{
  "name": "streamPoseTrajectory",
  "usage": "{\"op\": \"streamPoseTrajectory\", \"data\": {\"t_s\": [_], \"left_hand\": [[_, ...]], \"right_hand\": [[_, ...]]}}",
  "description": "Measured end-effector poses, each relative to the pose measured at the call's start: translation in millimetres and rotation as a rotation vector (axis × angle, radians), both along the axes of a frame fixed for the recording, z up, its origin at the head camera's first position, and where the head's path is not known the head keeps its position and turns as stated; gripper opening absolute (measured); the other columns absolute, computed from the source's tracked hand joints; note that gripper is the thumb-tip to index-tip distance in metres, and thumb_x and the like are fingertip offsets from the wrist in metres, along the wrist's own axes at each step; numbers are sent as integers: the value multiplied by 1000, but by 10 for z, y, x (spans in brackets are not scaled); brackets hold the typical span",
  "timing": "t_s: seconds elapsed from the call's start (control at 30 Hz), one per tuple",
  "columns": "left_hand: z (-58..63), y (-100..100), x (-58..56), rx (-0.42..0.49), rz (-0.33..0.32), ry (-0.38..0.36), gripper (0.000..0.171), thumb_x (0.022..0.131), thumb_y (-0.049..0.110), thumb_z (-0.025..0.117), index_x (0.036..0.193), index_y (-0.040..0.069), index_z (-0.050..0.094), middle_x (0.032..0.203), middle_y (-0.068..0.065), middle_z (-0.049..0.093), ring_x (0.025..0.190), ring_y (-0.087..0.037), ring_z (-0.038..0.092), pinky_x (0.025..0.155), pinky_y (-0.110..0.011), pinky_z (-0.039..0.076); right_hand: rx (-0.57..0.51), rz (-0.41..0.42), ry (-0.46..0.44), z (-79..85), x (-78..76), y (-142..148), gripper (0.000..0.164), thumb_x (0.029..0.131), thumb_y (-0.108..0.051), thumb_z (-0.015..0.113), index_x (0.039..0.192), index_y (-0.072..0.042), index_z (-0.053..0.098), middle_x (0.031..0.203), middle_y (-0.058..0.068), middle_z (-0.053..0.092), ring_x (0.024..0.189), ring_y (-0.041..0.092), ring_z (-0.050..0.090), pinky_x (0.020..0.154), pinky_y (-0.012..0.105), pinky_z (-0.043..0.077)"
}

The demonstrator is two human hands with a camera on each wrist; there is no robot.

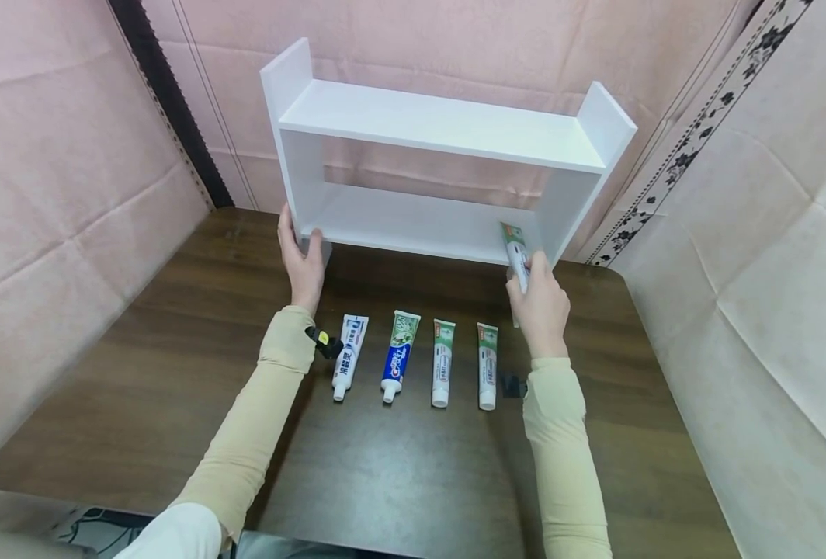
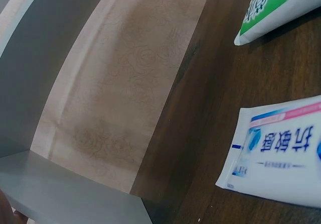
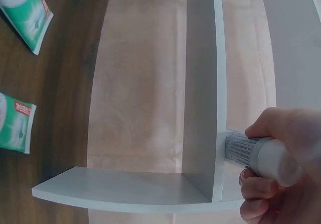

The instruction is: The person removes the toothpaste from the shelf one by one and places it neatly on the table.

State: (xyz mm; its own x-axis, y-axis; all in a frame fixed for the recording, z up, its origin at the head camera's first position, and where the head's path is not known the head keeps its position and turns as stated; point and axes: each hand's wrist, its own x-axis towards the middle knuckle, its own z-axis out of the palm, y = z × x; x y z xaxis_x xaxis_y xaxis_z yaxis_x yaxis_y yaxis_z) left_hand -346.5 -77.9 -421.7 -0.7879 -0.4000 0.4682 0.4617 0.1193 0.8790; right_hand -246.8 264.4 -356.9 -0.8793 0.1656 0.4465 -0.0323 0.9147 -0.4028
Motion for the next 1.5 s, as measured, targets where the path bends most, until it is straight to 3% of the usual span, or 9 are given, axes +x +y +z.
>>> {"op": "streamPoseTrajectory", "data": {"t_s": [0.47, 0.7, 0.9, 1.03, 1.27, 1.5], "left_hand": [[-1, 34, 9, 16, 26, 4, 58, 96, 19, 54, 147, 38, 34, 138, -5, 41, 126, -17, 43, 106, -42, 39], [1, 34, 0, 32, 6, -2, 58, 97, 19, 54, 147, 38, 34, 139, -2, 41, 128, -14, 42, 107, -40, 39], [4, 29, -5, 57, 4, -16, 58, 97, 18, 54, 148, 35, 33, 140, -2, 41, 128, -15, 42, 107, -41, 38], [12, 23, 13, 53, -3, -39, 58, 98, 17, 54, 150, 29, 31, 142, -4, 39, 131, -19, 40, 110, -44, 35], [238, 56, 258, 59, -35, -55, 57, 98, 13, 51, 150, 23, 31, 143, -8, 37, 134, -20, 38, 112, -44, 34], [260, 66, 262, 55, -35, -50, 57, 98, 12, 51, 150, 24, 32, 143, -8, 37, 133, -20, 38, 111, -43, 34]], "right_hand": [[14, 1, 8, -91, 290, 50, 34, 92, -20, 55, 120, -3, 47, 91, 32, 66, 61, 41, 59, 45, 43, 40], [-59, 2, 12, -144, 537, 112, 34, 92, -20, 57, 121, -3, 50, 96, 30, 68, 62, 36, 59, 48, 31, 36], [-120, -13, 13, -211, 767, 178, 36, 93, -21, 58, 124, -4, 50, 105, 27, 67, 71, 37, 61, 55, 31, 38], [-106, 1, -3, -302, 920, 253, 33, 94, -21, 57, 123, -5, 52, 101, 25, 68, 63, 31, 56, 52, 30, 36], [-37, 4, -161, -579, 1102, 433, 30, 96, -23, 51, 122, -8, 54, 76, 18, 63, 51, 20, 44, 45, 29, 31], [18, 0, -347, -728, 1125, 560, 33, 96, -24, 51, 124, -7, 52, 82, 20, 65, 56, 23, 49, 47, 30, 32]]}}
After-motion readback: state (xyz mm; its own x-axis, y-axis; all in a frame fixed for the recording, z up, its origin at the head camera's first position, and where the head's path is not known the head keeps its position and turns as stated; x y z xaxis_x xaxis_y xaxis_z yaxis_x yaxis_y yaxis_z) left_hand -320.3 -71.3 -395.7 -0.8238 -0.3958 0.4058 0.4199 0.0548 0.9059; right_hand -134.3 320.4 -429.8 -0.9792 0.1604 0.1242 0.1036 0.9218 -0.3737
